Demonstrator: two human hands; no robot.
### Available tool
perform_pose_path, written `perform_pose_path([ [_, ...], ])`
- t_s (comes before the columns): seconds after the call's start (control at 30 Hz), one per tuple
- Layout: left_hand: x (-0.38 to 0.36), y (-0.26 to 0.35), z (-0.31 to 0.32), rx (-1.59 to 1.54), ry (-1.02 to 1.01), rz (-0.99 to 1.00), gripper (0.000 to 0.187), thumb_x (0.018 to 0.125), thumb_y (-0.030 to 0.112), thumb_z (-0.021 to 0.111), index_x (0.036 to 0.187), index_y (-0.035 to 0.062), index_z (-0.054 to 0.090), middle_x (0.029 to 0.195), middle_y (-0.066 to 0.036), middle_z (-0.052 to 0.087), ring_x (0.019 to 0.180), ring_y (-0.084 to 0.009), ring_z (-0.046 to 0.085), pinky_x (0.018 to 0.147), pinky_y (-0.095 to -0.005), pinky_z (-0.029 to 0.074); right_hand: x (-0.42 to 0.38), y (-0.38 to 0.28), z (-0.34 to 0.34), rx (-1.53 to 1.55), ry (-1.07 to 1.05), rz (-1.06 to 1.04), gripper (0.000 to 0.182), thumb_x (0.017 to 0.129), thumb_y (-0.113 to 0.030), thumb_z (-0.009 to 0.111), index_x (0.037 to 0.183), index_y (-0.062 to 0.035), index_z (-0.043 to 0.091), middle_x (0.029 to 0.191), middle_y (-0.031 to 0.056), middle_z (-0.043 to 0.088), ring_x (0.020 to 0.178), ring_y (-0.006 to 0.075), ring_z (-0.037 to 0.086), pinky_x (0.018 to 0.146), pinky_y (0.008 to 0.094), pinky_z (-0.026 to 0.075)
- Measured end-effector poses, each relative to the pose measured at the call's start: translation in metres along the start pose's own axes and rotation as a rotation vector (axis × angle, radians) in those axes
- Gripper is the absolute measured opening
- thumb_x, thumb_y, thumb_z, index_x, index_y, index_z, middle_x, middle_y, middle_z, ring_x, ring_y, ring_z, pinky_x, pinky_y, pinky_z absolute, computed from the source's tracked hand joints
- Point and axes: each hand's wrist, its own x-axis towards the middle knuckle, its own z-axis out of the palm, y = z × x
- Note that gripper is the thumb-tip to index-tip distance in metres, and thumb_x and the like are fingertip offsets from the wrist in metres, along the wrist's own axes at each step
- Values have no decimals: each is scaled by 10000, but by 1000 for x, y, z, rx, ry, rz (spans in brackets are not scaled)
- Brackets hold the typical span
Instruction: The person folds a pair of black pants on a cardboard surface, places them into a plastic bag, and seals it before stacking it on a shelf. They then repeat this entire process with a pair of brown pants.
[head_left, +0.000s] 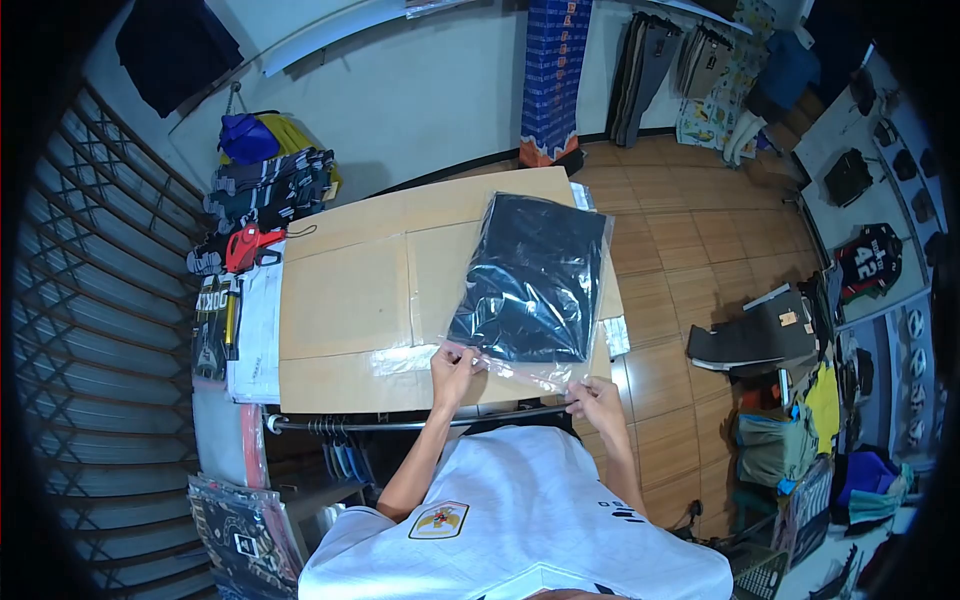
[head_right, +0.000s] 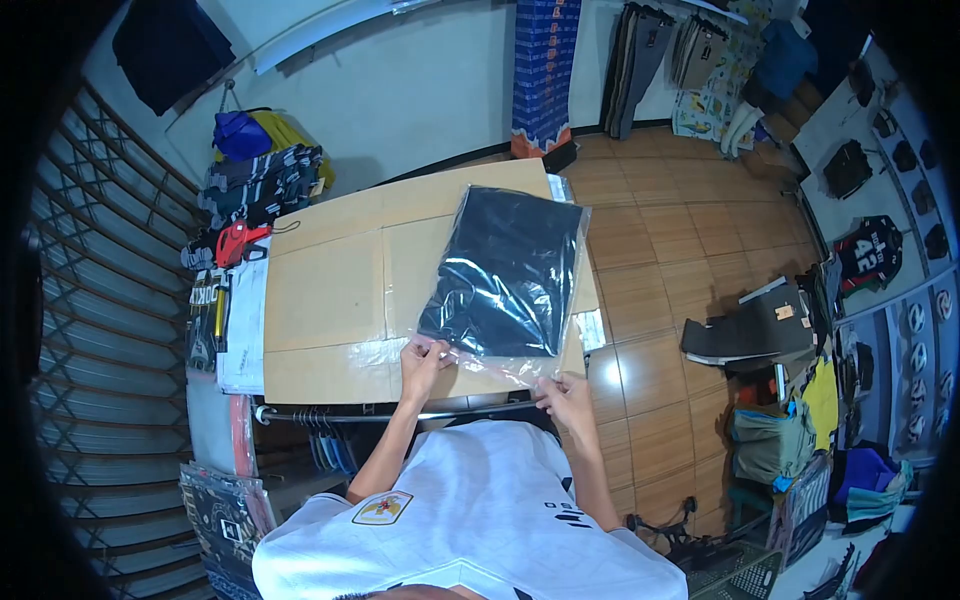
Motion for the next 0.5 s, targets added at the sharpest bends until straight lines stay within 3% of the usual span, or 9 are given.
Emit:
perform_pose_path([
  [0.17,-26,2,-15,-43,-34,7,208,963,-9,681,1089,-41,518,995,-159,688,877,-222,736,755,-343,665,-13,10,6,10,54,24,264,1022,-257,683,1056,2,715,886,105,756,745,159,738,600,273,542],
  [0.33,-20,10,-42,-22,-69,-31,242,1099,203,545,1132,-36,542,1022,-173,703,918,-248,755,803,-348,652,-18,17,5,58,172,2,275,1035,-276,654,1084,-7,690,949,125,765,776,168,738,635,289,545],
  [0.5,-10,22,-66,84,-147,-60,279,1109,219,517,1110,-53,581,1037,-193,708,936,-283,769,786,-339,650,-20,21,7,69,187,-7,283,1038,-288,651,1100,-13,680,976,133,755,861,181,739,678,297,560],
])
